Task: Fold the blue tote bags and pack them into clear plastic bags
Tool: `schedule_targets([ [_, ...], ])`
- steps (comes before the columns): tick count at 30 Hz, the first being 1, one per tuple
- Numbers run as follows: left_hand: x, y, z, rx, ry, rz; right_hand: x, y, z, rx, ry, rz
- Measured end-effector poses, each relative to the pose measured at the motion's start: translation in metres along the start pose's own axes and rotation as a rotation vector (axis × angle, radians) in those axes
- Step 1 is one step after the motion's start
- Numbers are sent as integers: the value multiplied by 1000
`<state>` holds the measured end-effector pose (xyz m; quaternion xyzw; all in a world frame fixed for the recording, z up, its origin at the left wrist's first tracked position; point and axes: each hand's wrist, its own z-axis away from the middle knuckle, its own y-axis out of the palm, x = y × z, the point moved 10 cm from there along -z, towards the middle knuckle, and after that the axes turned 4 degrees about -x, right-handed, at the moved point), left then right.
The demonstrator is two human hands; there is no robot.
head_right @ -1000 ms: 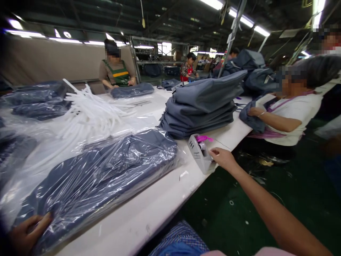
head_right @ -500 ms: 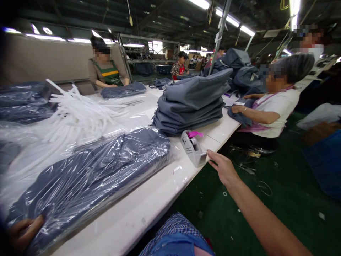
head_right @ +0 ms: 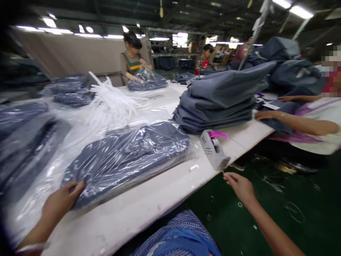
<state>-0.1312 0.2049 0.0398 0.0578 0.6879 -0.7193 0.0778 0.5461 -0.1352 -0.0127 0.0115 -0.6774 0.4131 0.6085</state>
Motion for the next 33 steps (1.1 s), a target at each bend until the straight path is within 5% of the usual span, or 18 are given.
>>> schedule_targets([
  [3,-9,-4,8,-50,19,92,44,35,13,243,-279,258],
  [6,-11,-4,9,-96,18,145,141,89,46,478,-682,315],
  [10,-8,-1,11,-120,20,193,271,179,111,881,-998,287],
  [14,-8,0,12,-131,23,255,357,266,171,1161,-1270,226],
  [19,-7,3,14,-146,-3,299,392,374,221,1407,-1432,356],
  [24,-4,6,16,-150,-34,319,398,452,241,1320,-1650,642],
  [29,-5,7,17,-136,-53,329,387,494,242,1110,-1820,931],
  [33,-5,7,16,-129,-64,314,389,504,219,1009,-1737,984],
])
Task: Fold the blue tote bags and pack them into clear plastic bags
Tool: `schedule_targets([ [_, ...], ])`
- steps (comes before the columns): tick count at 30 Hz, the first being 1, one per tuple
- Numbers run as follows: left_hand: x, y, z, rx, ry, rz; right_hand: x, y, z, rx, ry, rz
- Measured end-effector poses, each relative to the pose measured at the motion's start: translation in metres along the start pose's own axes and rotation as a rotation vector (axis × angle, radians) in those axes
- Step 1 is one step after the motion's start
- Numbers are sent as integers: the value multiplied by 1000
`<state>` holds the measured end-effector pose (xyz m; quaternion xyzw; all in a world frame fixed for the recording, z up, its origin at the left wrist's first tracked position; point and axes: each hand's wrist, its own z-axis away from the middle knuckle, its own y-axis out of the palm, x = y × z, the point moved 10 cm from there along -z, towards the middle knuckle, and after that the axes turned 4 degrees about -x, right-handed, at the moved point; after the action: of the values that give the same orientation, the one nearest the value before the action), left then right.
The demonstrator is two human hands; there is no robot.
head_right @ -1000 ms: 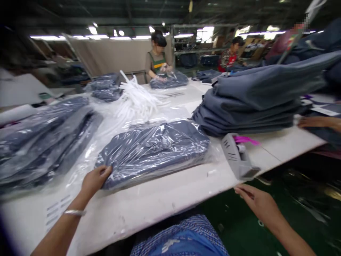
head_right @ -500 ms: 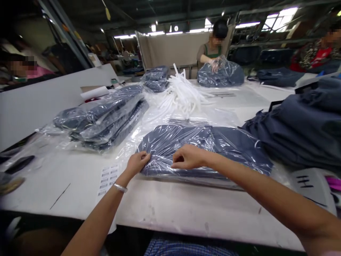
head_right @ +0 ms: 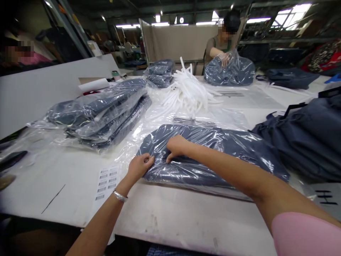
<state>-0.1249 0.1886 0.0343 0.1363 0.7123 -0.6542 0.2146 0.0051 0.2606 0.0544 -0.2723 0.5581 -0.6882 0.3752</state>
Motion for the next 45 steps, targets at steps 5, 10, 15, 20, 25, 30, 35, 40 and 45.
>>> schedule_targets([
  [5,-1,-1,-2,1,-2,-94,-50,-23,54,-198,356,-80],
  [10,-7,-4,-3,-25,8,-179,11,-10,142,-415,335,-719],
  [15,-19,-16,-7,-57,64,-293,93,112,212,-162,637,-1943],
  [20,-41,-50,-6,-184,109,-382,81,162,249,-662,857,-2591],
  [25,-119,-46,48,-365,427,-233,71,164,236,-945,885,-2774],
  [30,-190,29,109,-199,845,-286,56,137,221,-1114,589,-2770],
  [35,-192,39,83,-267,784,-319,25,148,220,-1117,627,-2550],
  [40,-189,43,64,-252,763,-300,-10,135,215,-1216,616,-2439],
  [45,-213,-32,41,-304,516,-194,-32,28,221,-1308,256,-2333],
])
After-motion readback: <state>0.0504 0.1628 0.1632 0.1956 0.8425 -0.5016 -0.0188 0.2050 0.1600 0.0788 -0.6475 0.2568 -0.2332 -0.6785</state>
